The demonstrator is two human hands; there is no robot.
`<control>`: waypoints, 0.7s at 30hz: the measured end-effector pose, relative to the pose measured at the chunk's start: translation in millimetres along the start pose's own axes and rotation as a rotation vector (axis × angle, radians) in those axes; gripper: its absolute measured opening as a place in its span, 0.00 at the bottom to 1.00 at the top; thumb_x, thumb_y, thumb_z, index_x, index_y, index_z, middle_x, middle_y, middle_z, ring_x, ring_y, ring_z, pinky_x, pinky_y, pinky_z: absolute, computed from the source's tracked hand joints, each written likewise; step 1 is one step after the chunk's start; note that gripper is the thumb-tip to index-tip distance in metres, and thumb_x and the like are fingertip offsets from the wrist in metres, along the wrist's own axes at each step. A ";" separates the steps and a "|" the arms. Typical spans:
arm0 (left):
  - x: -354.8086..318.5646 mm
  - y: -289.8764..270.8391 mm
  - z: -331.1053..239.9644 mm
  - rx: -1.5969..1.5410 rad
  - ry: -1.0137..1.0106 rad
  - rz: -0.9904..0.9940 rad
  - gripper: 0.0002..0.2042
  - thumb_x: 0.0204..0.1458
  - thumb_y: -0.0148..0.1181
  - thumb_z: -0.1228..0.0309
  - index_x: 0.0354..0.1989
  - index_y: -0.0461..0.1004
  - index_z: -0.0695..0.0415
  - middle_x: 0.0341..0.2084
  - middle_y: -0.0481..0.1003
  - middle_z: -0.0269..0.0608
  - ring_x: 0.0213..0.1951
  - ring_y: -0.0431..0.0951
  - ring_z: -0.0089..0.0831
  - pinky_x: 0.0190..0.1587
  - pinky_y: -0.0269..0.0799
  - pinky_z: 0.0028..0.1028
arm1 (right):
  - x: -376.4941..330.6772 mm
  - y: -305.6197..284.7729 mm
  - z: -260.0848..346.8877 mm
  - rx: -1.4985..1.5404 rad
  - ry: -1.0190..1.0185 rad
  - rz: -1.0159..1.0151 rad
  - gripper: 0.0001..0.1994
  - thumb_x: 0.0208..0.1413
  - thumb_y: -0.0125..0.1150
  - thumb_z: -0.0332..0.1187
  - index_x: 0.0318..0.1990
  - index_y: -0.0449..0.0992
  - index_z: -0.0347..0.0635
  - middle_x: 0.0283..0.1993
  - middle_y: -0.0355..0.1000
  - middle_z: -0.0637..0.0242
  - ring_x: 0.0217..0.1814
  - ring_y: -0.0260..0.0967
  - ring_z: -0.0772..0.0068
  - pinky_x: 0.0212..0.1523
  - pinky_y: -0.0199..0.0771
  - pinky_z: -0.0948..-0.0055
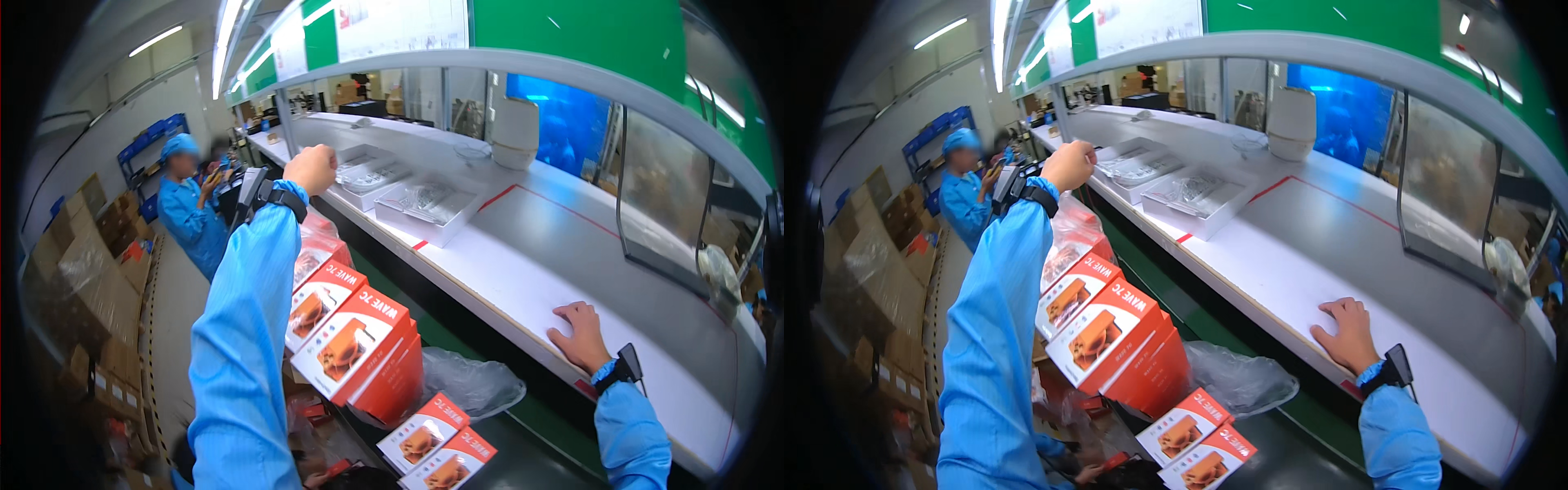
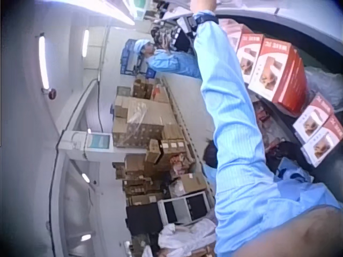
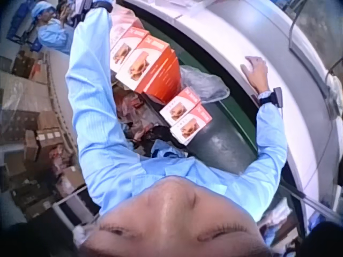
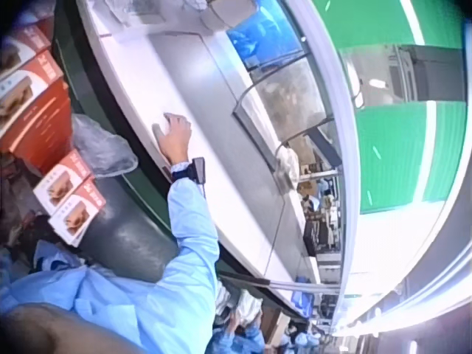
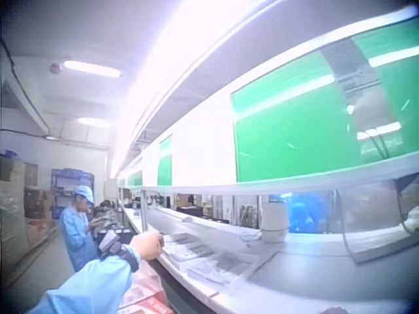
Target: Applying security or warning stickers to electronics product boxes and organizing them on the assembly line.
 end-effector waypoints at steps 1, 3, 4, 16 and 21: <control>17.7 28.8 23.1 -0.002 -0.034 0.052 0.08 0.43 0.58 0.72 0.32 0.79 0.52 0.35 0.80 0.49 0.42 0.79 0.48 0.44 0.75 0.41 | -7.8 -2.8 16.3 -0.075 -0.066 -0.009 0.23 0.45 0.65 0.42 0.49 0.76 0.43 0.50 0.68 0.54 0.53 0.62 0.52 0.54 0.62 0.58; 48.0 84.3 64.4 0.057 -0.101 0.163 0.08 0.45 0.58 0.71 0.35 0.80 0.52 0.39 0.79 0.48 0.45 0.78 0.49 0.47 0.75 0.40 | -12.8 4.8 15.9 -0.051 0.039 0.119 0.29 0.44 0.67 0.45 0.55 0.72 0.44 0.59 0.62 0.52 0.61 0.56 0.48 0.61 0.57 0.55; 65.8 109.3 87.2 0.080 -0.109 0.159 0.09 0.44 0.57 0.73 0.34 0.80 0.53 0.37 0.79 0.50 0.44 0.79 0.50 0.47 0.75 0.39 | -15.8 3.9 23.2 -0.056 0.015 0.134 0.31 0.44 0.67 0.45 0.56 0.71 0.44 0.60 0.61 0.51 0.62 0.56 0.47 0.63 0.56 0.55; 125.7 240.0 94.4 0.257 0.198 0.274 0.13 0.47 0.55 0.75 0.42 0.81 0.50 0.42 0.79 0.49 0.47 0.78 0.47 0.49 0.74 0.40 | -16.6 6.6 25.7 -0.131 0.106 0.202 0.34 0.39 0.71 0.41 0.58 0.70 0.44 0.64 0.60 0.54 0.66 0.54 0.48 0.66 0.57 0.55; 127.0 241.4 85.0 0.315 0.330 0.023 0.09 0.53 0.51 0.74 0.33 0.79 0.57 0.36 0.77 0.47 0.45 0.78 0.47 0.46 0.76 0.41 | -13.6 6.1 27.2 -0.144 0.114 0.198 0.33 0.37 0.71 0.40 0.56 0.71 0.44 0.64 0.61 0.54 0.65 0.56 0.48 0.65 0.58 0.55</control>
Point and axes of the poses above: each hand's wrist, its own x-axis towards the middle knuckle, its own y-axis out of the palm, z = x × y, the point moved 9 cm from there along x, towards the middle knuckle
